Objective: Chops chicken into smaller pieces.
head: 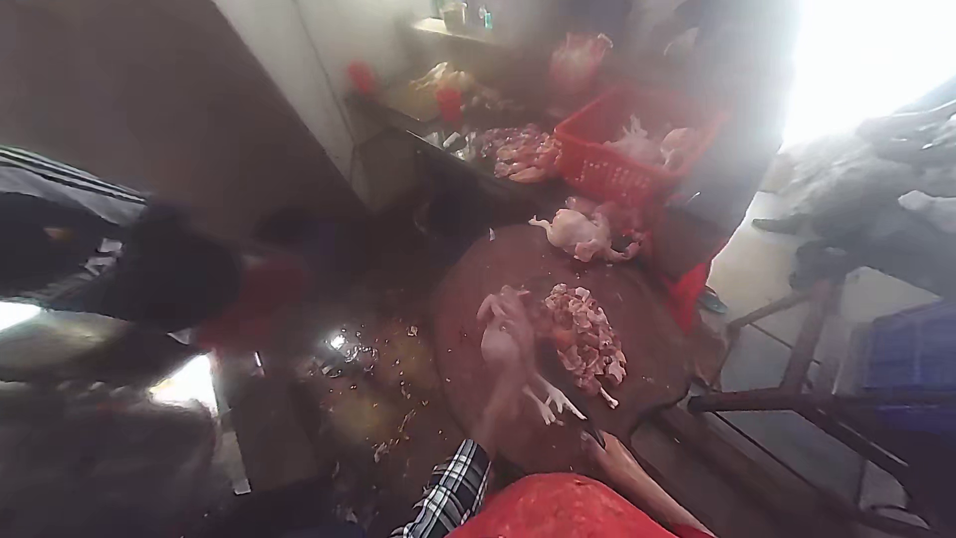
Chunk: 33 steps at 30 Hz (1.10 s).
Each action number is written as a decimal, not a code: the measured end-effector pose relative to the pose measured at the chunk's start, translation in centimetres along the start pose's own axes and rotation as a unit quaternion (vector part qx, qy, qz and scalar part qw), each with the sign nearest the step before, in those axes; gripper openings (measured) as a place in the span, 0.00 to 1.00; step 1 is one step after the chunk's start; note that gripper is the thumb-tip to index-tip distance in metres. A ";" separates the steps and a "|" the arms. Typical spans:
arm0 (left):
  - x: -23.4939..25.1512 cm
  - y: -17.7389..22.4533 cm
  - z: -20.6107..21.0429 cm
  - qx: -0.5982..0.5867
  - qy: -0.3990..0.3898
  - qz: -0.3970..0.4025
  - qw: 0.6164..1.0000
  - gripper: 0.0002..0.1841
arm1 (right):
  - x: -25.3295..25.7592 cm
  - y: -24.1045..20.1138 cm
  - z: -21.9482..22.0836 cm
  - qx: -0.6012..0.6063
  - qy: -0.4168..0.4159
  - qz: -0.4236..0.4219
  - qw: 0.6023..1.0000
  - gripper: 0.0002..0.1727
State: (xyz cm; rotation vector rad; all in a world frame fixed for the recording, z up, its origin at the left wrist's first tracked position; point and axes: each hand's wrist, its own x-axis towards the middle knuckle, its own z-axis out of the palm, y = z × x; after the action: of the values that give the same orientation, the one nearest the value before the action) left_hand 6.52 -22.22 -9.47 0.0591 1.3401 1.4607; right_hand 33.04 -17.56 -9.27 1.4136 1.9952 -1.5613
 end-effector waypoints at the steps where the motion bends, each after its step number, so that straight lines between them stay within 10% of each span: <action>1: 0.2 -0.5 0.2 -0.041 -0.006 -0.009 0.999 0.16 | -0.1 -0.2 0.0 0.003 -0.001 0.002 1.000 0.31; 6: 1.0 0.0 1.2 -0.099 -0.022 -0.032 0.994 0.12 | 0.6 1.0 -0.7 0.020 -0.019 0.004 1.000 0.32; 16: -10.6 17.8 -0.6 -0.009 -0.164 0.110 0.980 0.07 | 1.2 1.1 -1.6 0.022 -0.035 0.002 0.999 0.32; 19: -8.8 15.0 -2.1 0.276 -0.025 0.119 0.953 0.07 | 1.1 0.7 -2.1 0.062 -0.040 0.003 0.997 0.32; 24: -3.3 5.2 -9.1 0.613 0.110 -0.067 0.780 0.24 | 0.9 -4.6 -2.7 0.054 -0.004 -0.107 0.993 0.38; 33: -9.4 1.1 -13.9 0.535 0.050 -0.106 0.837 0.23 | -4.4 -24.5 -4.2 0.254 -0.041 -0.465 0.847 0.45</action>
State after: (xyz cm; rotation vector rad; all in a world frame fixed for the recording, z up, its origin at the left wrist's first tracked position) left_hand 0.56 -37.90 -8.11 0.5436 2.0316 0.3815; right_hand 17.47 -15.43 10.45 0.3767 2.4782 -2.6242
